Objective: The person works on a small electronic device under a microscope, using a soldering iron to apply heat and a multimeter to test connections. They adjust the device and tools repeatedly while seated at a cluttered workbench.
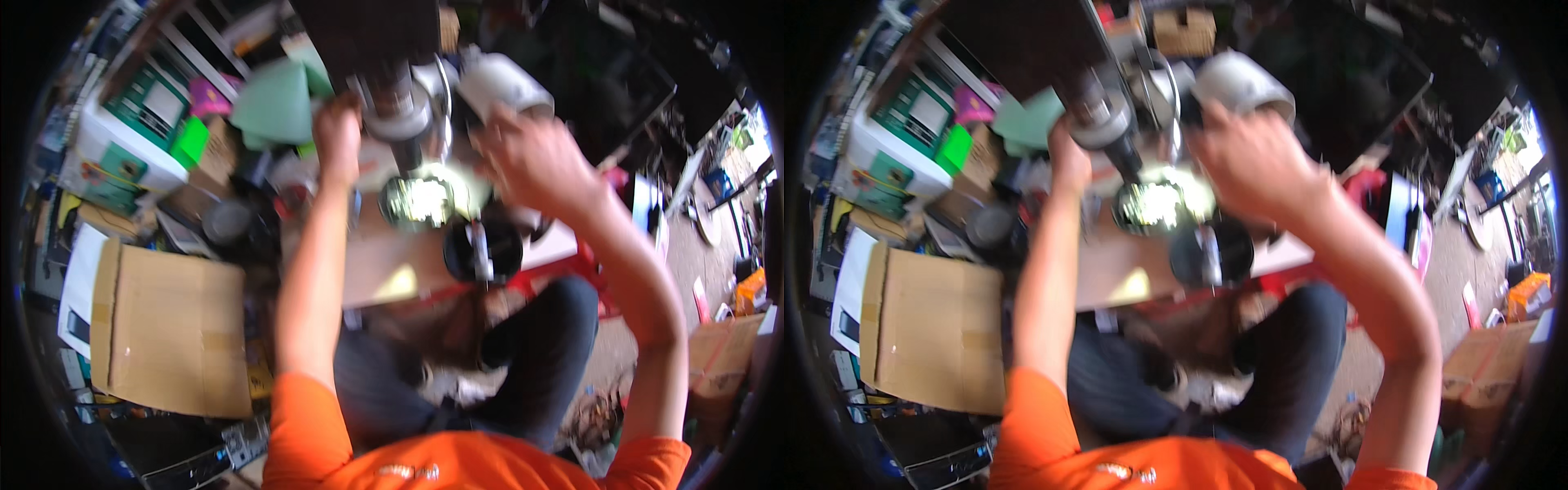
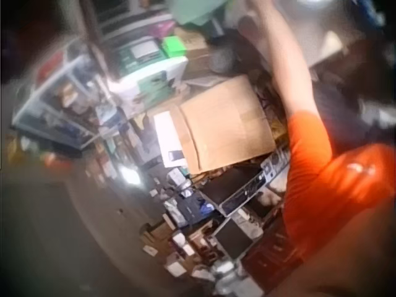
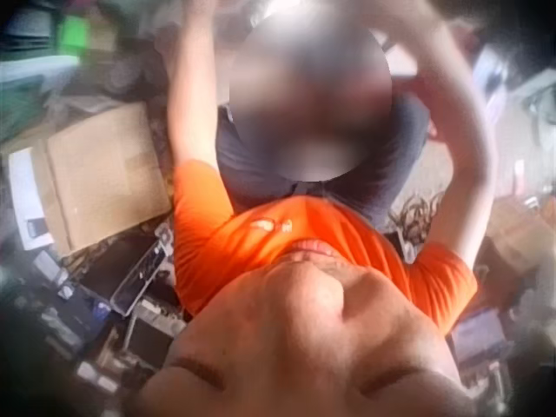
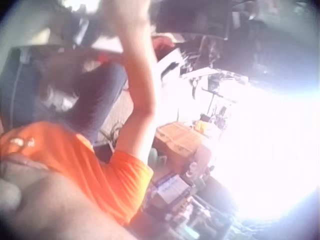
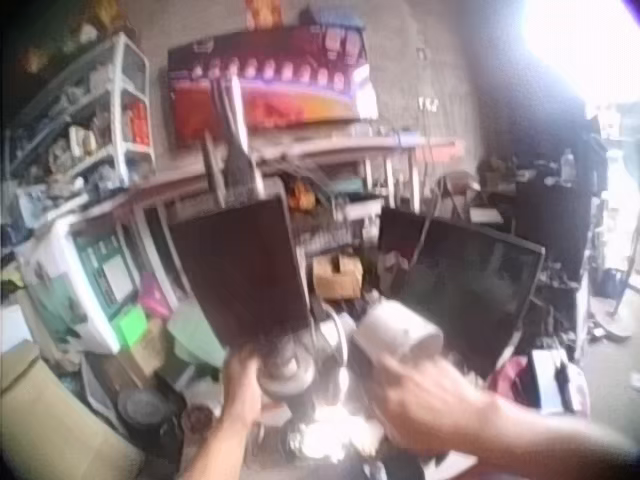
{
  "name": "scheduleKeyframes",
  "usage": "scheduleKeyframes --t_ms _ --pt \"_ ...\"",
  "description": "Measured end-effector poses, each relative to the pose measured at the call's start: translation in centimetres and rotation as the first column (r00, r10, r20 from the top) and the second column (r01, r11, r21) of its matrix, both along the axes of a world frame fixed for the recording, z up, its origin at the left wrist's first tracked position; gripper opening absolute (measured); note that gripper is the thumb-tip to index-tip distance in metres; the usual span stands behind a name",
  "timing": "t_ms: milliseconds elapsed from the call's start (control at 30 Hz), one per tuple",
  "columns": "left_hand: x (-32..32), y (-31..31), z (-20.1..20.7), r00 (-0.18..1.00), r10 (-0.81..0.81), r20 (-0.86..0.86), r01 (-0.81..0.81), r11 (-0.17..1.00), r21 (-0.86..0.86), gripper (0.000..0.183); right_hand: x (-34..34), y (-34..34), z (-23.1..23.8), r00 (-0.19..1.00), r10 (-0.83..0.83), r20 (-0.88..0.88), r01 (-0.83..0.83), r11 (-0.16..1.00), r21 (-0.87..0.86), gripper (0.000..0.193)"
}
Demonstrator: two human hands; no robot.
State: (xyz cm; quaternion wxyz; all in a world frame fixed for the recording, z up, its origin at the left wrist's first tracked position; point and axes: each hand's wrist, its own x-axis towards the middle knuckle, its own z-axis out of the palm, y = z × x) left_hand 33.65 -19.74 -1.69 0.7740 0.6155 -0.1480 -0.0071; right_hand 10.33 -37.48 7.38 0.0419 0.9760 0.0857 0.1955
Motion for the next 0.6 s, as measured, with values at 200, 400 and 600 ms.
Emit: scheduleKeyframes --t_ms 200,400,600 --pt "-6.5 7.9 -1.9 0.881 -0.421 0.216 0.382 0.902 0.2 0.068 -4.4 2.3 0.9 0.907 0.183 0.379 -0.391 0.701 0.596 0.012" --pt "-12.3 8.6 -0.3 0.723 -0.581 0.375 0.054 0.588 0.807 0.122 -7.0 4.8 -1.8 0.85 0.061 0.523 -0.526 0.14 0.839 0.039" --pt "-12.6 8.2 -2.5 0.714 -0.593 0.372 0.078 0.595 0.8 0.121 -6.7 5.9 -3.6 0.792 0.005 0.611 -0.602 -0.168 0.781 0.052"
